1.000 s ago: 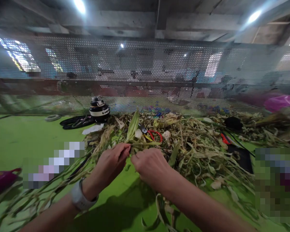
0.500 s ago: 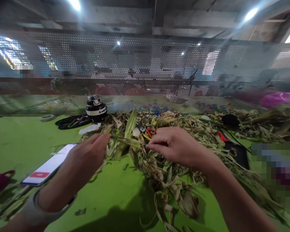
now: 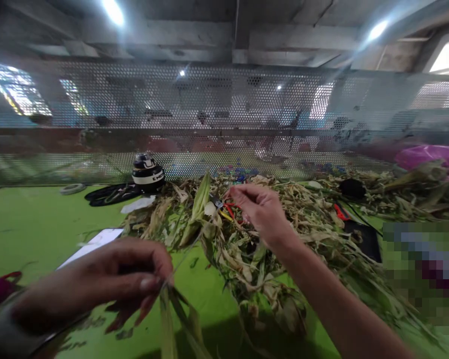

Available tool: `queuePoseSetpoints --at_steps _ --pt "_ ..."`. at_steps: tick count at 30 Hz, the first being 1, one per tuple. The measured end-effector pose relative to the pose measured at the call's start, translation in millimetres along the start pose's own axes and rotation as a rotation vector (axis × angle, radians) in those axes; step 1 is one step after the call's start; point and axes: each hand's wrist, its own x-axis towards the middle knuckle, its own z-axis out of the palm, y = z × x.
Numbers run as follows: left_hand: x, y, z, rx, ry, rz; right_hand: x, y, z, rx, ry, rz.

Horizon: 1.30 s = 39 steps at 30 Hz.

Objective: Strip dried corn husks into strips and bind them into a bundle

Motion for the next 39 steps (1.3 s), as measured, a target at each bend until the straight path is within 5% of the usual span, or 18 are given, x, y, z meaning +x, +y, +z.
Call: queuePoseSetpoints --at_steps 3,7,11,16,20,26,32,35,39 --pt "28.0 -16.3 4.5 -0.395 -0.002 0.175 4.0 38.4 17.0 0.089 -0.036 0.255" --pt "56.5 -37.9 6.9 -0.884 0.190 0.335 0.3 81.2 34.7 0.075 -0.143 0.458" --pt "67.2 -47.8 -3.9 -1.025 0.438 0.360 -5.9 84.9 39.9 0.107 -0.138 0.517" --pt "72.8 -56.2 -18.1 -0.769 0.647 0.337 -13.0 43.9 36.1 0.336 -0.245 0.327" --pt "74.5 -58.5 -13.6 -0.578 0.666 0.281 -20.1 22.1 39.1 0.412 -0.356 0.225" --pt "79.0 -66.7 -10.9 -0.145 0.766 0.323 -32.1 29.5 58.2 0.259 -0.295 0.440" --pt "82.0 -75.3 -14.0 0.430 0.936 0.376 -43.4 18.5 63.5 0.119 -0.389 0.420" --pt "83.0 -75.9 -16.5 0.454 0.940 0.371 -41.4 19.0 60.2 0.030 -0.386 0.374" --pt "83.6 -78.3 -20.7 0.449 0.922 0.369 -30.6 32.5 54.5 -0.101 -0.210 0.346"
